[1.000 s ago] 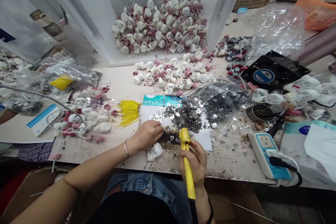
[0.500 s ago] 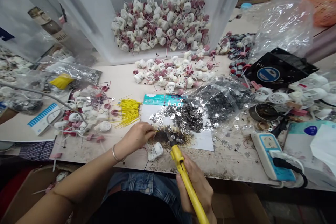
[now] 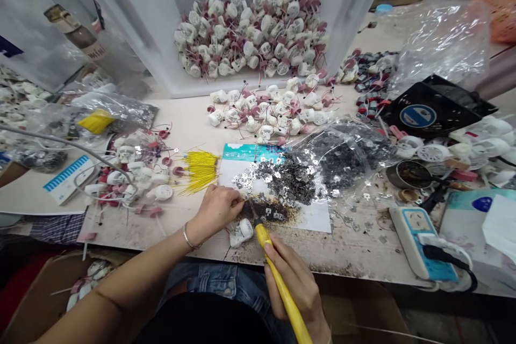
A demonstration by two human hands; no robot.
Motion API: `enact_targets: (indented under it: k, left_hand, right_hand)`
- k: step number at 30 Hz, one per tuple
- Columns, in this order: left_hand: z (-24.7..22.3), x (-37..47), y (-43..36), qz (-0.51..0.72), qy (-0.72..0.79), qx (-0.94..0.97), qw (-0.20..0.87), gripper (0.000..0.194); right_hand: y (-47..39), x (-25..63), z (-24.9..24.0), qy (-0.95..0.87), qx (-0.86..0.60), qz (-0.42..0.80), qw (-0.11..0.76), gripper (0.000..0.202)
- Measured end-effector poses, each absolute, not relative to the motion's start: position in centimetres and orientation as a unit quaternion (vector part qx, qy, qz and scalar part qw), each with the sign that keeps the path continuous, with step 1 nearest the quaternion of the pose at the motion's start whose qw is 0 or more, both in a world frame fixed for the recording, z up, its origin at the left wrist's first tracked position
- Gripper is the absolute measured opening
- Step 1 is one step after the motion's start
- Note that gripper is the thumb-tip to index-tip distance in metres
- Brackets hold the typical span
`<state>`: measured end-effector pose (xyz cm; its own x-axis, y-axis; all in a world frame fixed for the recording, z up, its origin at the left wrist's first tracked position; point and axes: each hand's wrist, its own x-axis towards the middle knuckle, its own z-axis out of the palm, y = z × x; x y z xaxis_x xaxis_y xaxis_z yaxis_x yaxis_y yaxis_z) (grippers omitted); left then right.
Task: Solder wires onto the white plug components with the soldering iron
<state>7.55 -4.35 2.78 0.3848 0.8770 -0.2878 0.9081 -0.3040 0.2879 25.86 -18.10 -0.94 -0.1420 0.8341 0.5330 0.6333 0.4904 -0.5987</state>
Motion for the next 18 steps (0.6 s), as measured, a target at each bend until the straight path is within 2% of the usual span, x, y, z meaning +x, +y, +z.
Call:
enact_targets:
  k: [6, 18]
  left_hand:
    - [2.85, 7.6, -4.4, -0.041, 0.559, 0.802, 0.206, 0.02]
    - [2.57, 7.98, -4.55, -0.05, 0.568, 0.797, 0.2, 0.019]
  right_hand:
    - [-18.58, 25.68, -1.26, -0.705, -0.501, 0.106, 0.491, 0.054]
    - [-18.23, 25.81, -0.85, -0.746, -0.498, 0.098, 0.431, 0.053]
